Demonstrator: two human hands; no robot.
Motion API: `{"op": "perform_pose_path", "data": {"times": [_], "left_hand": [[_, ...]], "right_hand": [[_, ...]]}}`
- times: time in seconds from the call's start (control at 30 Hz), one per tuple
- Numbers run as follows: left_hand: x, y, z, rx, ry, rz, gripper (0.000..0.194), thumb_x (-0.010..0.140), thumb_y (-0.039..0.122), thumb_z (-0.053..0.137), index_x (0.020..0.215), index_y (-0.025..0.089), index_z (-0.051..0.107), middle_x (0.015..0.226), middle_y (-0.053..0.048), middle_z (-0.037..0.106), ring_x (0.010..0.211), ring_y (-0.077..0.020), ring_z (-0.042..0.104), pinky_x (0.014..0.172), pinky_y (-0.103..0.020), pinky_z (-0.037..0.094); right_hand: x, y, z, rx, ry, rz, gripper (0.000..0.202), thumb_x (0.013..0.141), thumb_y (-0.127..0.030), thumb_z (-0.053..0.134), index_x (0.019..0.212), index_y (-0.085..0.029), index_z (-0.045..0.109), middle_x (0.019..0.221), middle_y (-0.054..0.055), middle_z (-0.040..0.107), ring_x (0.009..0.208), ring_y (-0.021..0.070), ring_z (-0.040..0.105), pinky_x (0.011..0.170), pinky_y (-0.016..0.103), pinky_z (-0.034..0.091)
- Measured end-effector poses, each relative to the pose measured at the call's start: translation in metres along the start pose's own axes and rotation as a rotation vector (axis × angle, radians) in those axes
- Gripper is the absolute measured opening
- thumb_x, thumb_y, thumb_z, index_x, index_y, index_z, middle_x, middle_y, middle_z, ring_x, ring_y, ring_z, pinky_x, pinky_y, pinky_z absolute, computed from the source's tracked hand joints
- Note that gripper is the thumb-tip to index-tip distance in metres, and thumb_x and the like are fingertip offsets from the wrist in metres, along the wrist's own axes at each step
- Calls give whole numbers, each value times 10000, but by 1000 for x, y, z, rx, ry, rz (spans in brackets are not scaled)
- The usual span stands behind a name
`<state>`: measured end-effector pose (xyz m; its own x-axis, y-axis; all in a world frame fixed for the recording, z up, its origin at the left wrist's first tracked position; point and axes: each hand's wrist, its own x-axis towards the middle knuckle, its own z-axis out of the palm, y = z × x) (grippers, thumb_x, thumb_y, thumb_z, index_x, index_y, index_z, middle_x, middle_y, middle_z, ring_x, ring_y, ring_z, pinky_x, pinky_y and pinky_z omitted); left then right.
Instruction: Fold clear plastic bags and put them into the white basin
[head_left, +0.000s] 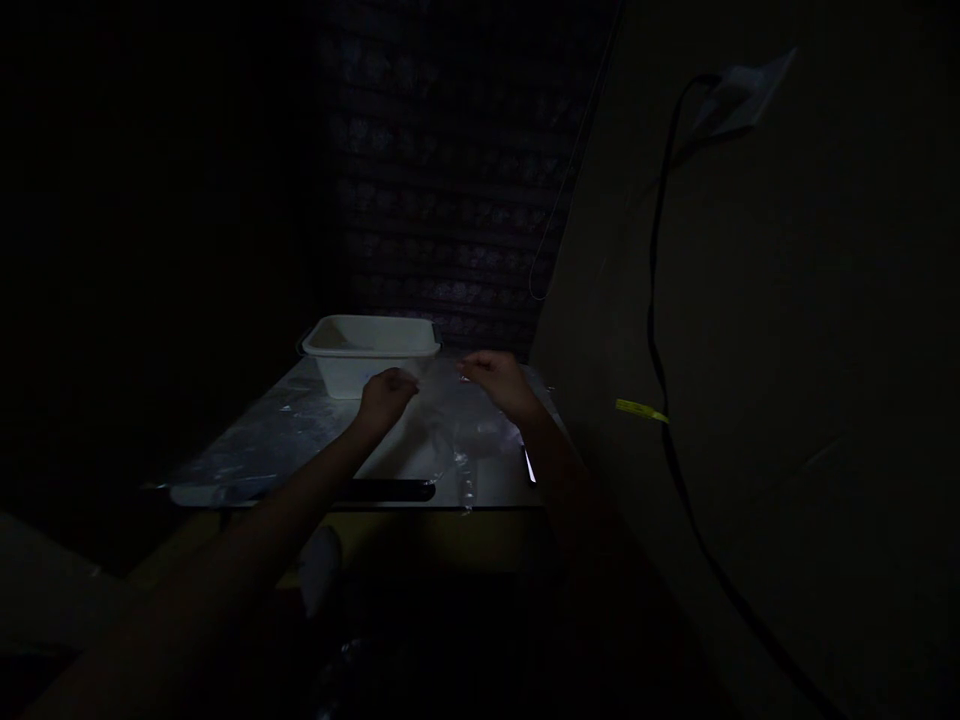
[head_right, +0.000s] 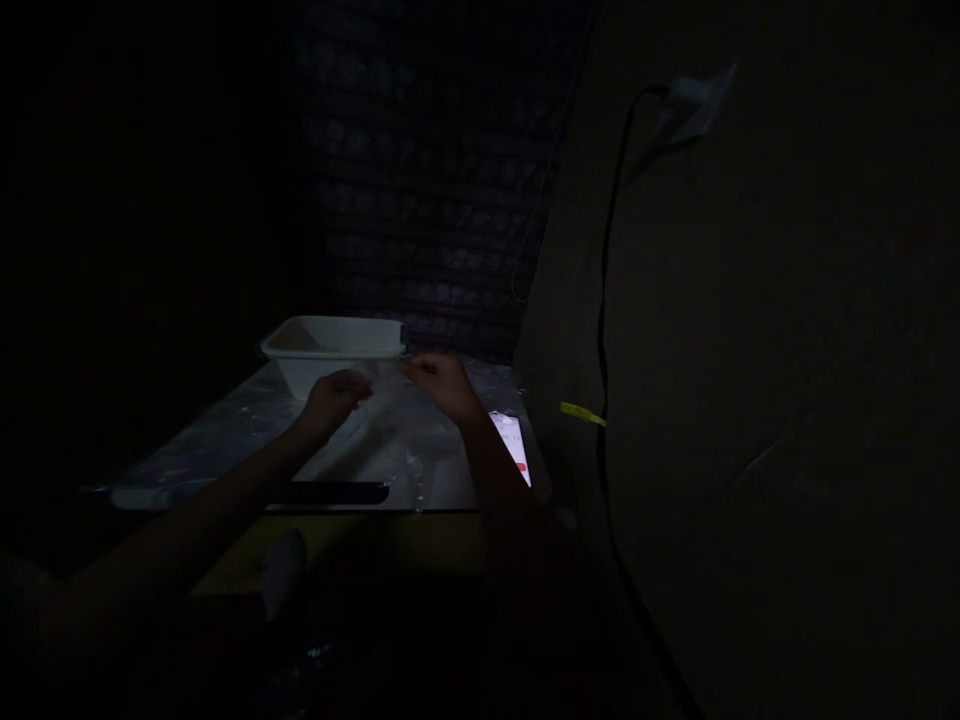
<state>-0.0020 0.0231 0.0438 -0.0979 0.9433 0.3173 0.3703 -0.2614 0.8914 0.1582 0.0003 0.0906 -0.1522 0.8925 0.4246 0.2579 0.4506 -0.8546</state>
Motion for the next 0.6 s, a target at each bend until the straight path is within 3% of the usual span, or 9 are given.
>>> {"op": "perform_pose_path", "data": {"times": [0.2,0.4,0.6], "left_hand": [[5,-4,-17,207,1,77,135,566,242,474,621,156,563,679,-19,611,656,-149,553,617,-241,416],[11,-4,-30,310,2,136,209,551,225,495,723,138,577,715,-38,612,660,-159,554,608,-239,411],[12,-6,-35,427,-82,179,80,545,207,487,527,172,557,575,-10,589,571,-155,542,567,-244,394]], "right_hand": [[-1,-7,-7,-76,60,0,180,620,-280,505,530,-126,528,494,-39,478,495,57,427,483,174,321],[0,2,-17,-131,139,80,245,648,-336,481,536,-126,538,382,-57,408,358,38,350,370,169,254],[-3,10,-19,-43,142,246,189,680,-304,477,615,-131,517,531,-10,563,293,32,401,290,157,246]]}}
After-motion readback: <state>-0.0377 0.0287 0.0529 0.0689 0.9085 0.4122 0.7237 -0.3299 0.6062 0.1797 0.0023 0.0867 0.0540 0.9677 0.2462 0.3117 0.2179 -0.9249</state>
